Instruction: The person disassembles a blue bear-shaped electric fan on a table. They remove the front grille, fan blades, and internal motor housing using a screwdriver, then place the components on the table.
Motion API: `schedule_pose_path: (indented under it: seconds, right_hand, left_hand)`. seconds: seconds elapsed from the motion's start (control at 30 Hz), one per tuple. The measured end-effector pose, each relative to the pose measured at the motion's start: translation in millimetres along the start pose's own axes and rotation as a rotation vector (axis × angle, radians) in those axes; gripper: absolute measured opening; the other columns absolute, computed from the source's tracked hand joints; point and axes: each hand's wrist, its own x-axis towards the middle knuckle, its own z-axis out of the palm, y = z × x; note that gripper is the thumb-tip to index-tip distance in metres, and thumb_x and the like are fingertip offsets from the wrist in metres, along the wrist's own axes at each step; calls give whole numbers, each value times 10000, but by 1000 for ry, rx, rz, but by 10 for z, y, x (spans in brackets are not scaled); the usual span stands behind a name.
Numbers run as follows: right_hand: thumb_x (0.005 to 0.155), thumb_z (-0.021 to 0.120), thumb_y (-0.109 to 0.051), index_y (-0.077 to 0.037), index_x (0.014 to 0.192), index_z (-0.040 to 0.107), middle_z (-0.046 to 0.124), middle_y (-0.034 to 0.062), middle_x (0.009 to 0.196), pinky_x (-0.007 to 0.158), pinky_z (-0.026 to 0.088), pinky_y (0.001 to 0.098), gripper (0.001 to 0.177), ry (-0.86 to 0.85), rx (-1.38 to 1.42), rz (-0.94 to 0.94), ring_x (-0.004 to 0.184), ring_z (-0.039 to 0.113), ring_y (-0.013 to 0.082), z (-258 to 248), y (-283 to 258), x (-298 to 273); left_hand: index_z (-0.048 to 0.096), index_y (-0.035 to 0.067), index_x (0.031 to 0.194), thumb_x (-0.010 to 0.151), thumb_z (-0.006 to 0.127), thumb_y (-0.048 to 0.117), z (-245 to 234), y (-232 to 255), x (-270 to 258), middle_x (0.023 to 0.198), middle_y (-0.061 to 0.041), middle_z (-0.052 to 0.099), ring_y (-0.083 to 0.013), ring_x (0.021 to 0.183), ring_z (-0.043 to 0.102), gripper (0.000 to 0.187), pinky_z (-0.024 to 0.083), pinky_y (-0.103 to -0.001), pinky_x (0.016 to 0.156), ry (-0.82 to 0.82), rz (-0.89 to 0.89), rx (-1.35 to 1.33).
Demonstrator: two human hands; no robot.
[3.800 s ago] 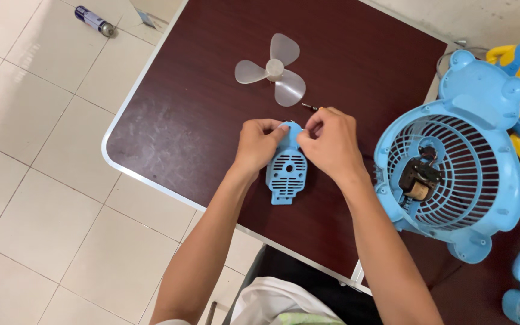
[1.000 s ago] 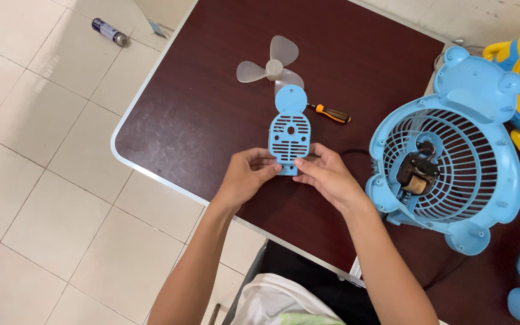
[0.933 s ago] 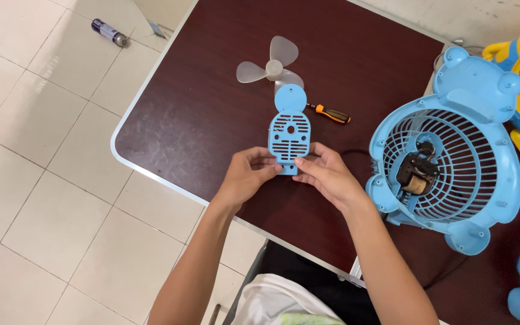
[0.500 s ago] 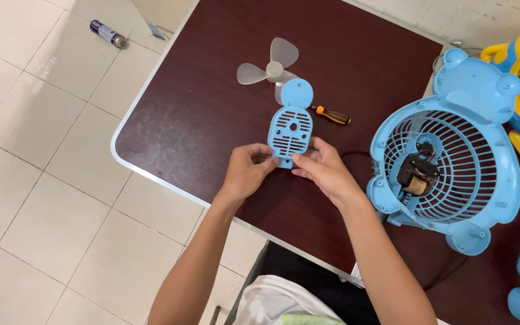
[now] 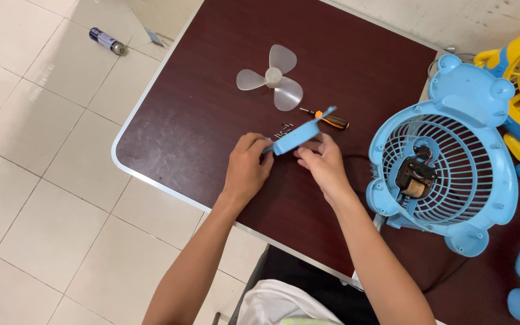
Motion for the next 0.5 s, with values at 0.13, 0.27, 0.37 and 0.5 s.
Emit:
schedule_pose_path:
  seconds: [0.13, 0.27, 0.37, 0.5]
  right_hand:
    - [856, 614, -27, -20, 1512, 198, 532, 202, 1348, 882, 591, 354, 777, 152, 30, -73, 1090, 687, 237, -10, 117, 7]
    - [850, 644, 24, -23, 1482, 181, 427, 238, 1457, 957, 578, 361, 785, 252, -74, -280, 1188, 631, 248, 10, 254, 12]
    - [859, 681, 30, -29, 1445, 159, 400, 250, 1453, 974, 573, 361, 787, 304, -111, -321, 1232, 606, 257, 45, 305, -32]
    - [888, 630, -28, -59, 1399, 149, 427, 200, 1452, 867, 607, 363, 702, 273, 95, -187, 1143, 644, 264, 115, 242, -72]
  left_hand:
    - [719, 9, 1027, 808, 747, -12, 62, -88, -23, 1088, -94, 658, -277, 952, 664, 221, 572, -379, 794, 68, 258, 175]
    - [724, -14, 1042, 829, 727, -22, 103, -185, -26, 1090, -118, 665, -275, 950, 664, 214, 574, -369, 767, 57, 395, 234]
    - [725, -22, 1036, 855, 714, -27, 127, -233, -38, 1090, -125, 669, -271, 956, 665, 181, 577, -371, 769, 67, 442, 242]
    - [730, -17, 1026, 862, 709, -29, 149, -280, -44, 1113, -133, 664, -280, 959, 668, 165, 575, -372, 766, 81, 444, 229]
